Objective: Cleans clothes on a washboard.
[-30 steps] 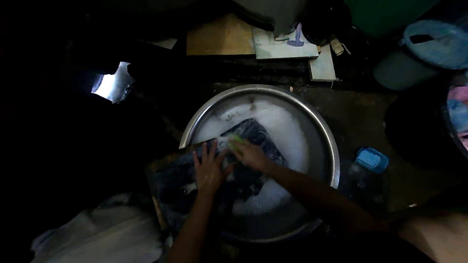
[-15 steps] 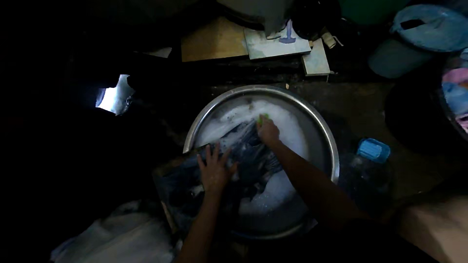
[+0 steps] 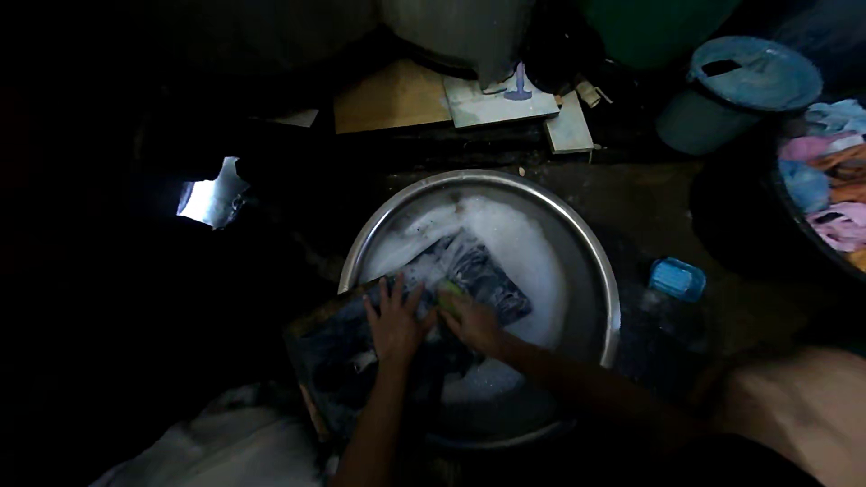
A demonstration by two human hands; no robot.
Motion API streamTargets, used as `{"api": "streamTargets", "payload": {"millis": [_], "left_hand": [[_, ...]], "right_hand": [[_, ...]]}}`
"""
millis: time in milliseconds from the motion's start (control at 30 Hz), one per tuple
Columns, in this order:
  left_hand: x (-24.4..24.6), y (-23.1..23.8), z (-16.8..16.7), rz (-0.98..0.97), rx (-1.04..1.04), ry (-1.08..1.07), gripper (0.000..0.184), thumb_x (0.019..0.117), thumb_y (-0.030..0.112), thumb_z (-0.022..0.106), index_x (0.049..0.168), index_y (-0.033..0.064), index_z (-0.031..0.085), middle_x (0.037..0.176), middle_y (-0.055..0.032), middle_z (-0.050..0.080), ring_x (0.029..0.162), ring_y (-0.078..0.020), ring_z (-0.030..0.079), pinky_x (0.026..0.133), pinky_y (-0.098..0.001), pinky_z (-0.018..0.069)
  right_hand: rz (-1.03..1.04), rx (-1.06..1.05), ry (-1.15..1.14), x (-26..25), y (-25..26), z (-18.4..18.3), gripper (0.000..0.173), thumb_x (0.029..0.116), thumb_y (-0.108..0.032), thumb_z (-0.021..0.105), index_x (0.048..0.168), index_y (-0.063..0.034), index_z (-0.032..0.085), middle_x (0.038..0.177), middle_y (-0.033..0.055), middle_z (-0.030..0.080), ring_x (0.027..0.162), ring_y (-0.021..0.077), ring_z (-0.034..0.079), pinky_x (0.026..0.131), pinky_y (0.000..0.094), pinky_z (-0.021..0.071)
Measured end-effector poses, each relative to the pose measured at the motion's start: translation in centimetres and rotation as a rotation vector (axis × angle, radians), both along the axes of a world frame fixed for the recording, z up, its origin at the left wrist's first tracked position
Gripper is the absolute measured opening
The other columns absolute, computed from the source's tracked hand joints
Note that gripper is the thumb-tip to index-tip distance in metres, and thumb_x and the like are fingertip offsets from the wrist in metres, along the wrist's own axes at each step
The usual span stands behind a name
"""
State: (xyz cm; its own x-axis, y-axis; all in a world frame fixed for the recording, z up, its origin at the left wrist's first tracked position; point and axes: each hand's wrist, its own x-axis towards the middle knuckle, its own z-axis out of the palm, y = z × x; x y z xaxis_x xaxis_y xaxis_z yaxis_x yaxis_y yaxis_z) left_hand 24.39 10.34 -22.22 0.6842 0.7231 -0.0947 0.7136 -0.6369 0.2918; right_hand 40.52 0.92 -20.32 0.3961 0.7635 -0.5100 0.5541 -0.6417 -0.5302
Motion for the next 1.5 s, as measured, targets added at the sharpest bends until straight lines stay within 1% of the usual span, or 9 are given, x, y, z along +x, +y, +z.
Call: {"api": "streamTargets", "payload": {"millis": [167, 333, 500, 667, 867, 1000, 1167, 1367, 1500], "left_hand": [[0.4, -0.4, 0.1, 0.004, 0.009, 0.025, 0.057, 0.0922, 0.061, 0.061, 0.142, 0.0324, 0.063, 0.161, -0.0121, 0.043, 0.152, -0.0454, 0.028, 0.119, -0.0723, 0.0097], [0.2, 0.1, 0.1, 0.005, -0.004, -0.022, 0.056, 0.0905, 0.056, 0.066, 0.14, 0.0293, 0.065, 0.159, -0.014, 0.044, 0.151, -0.0469, 0.028, 0.118, -0.0743, 0.0105], [0.4, -0.2, -0.1, 0.0, 0.024, 0.004, 0.056, 0.0923, 0.06, 0.062, 0.14, 0.0303, 0.065, 0.159, -0.0148, 0.044, 0.151, -0.0468, 0.029, 0.118, -0.0738, 0.0112], [0.2, 0.0, -0.1, 0.005, 0.015, -0.005, 0.058, 0.0918, 0.06, 0.063, 0.142, 0.0303, 0.063, 0.16, -0.0139, 0.043, 0.151, -0.0466, 0.029, 0.118, -0.0737, 0.0117], [0.5, -0.2, 0.3, 0.007, -0.002, 0.057, 0.057, 0.0926, 0.061, 0.061, 0.143, 0.0325, 0.062, 0.161, -0.0125, 0.041, 0.152, -0.0453, 0.027, 0.119, -0.072, 0.0097], [0.1, 0.0, -0.2, -0.007, 0.022, 0.008, 0.058, 0.0922, 0.061, 0.061, 0.141, 0.0311, 0.063, 0.16, -0.0141, 0.043, 0.151, -0.0465, 0.029, 0.118, -0.0738, 0.0121], [0.3, -0.4, -0.1, -0.001, 0.013, 0.021, 0.056, 0.0927, 0.058, 0.062, 0.142, 0.0305, 0.063, 0.16, -0.015, 0.043, 0.151, -0.0473, 0.028, 0.118, -0.0737, 0.0108], [0.1, -0.1, -0.2, 0.0, 0.023, -0.013, 0.058, 0.0916, 0.06, 0.062, 0.14, 0.029, 0.065, 0.158, -0.0163, 0.045, 0.15, -0.0486, 0.03, 0.118, -0.0748, 0.0114], [0.2, -0.4, -0.6, -0.015, 0.044, 0.013, 0.057, 0.093, 0.061, 0.06, 0.141, 0.0299, 0.064, 0.159, -0.0159, 0.045, 0.15, -0.0483, 0.03, 0.118, -0.0744, 0.0117]], "right_hand": [[-0.263, -0.083, -0.12, 8.1, 1.7, -4.4, 0.052, 0.1087, -0.036, 0.045, 0.157, -0.0156, 0.042, 0.145, 0.0218, 0.056, 0.126, 0.0406, 0.061, 0.101, 0.0588, 0.0503], [0.106, -0.077, 0.055, -0.2, -1.2, 1.1, 0.054, 0.1092, -0.036, 0.045, 0.16, -0.0213, 0.036, 0.153, 0.0226, 0.047, 0.126, 0.0405, 0.061, 0.102, 0.0552, 0.0507], [-0.118, -0.125, -0.055, 6.5, 0.9, -2.5, 0.051, 0.1085, -0.037, 0.045, 0.158, -0.0234, 0.041, 0.148, 0.0214, 0.053, 0.128, 0.0386, 0.059, 0.103, 0.055, 0.0492], [0.138, -0.074, 0.056, -2.2, -2.5, 1.6, 0.055, 0.1091, -0.035, 0.045, 0.161, -0.0201, 0.035, 0.152, 0.0244, 0.047, 0.128, 0.0429, 0.058, 0.103, 0.0565, 0.0501], [-0.24, -0.108, -0.025, 6.1, 0.4, -2.4, 0.054, 0.1079, -0.035, 0.047, 0.159, -0.0193, 0.039, 0.148, 0.0218, 0.053, 0.125, 0.039, 0.061, 0.102, 0.0548, 0.0508], [0.067, -0.053, 0.12, -2.0, -2.3, 0.8, 0.055, 0.109, -0.036, 0.045, 0.161, -0.0215, 0.036, 0.153, 0.023, 0.047, 0.123, 0.0405, 0.062, 0.1, 0.054, 0.0522], [-0.194, -0.109, -0.082, 8.2, -2.6, -4.2, 0.053, 0.1089, -0.04, 0.044, 0.159, -0.0228, 0.039, 0.147, 0.0213, 0.054, 0.125, 0.0399, 0.061, 0.1, 0.0571, 0.0509], [0.114, 0.003, 0.082, -1.8, -4.9, 0.0, 0.053, 0.1084, -0.035, 0.046, 0.159, -0.0211, 0.041, 0.152, 0.0225, 0.05, 0.126, 0.0403, 0.061, 0.102, 0.0547, 0.0516], [-0.131, -0.069, -0.091, 6.2, -6.0, -3.9, 0.051, 0.1084, -0.039, 0.044, 0.157, -0.0236, 0.044, 0.146, 0.0224, 0.055, 0.122, 0.039, 0.063, 0.1, 0.0537, 0.0518]]}}
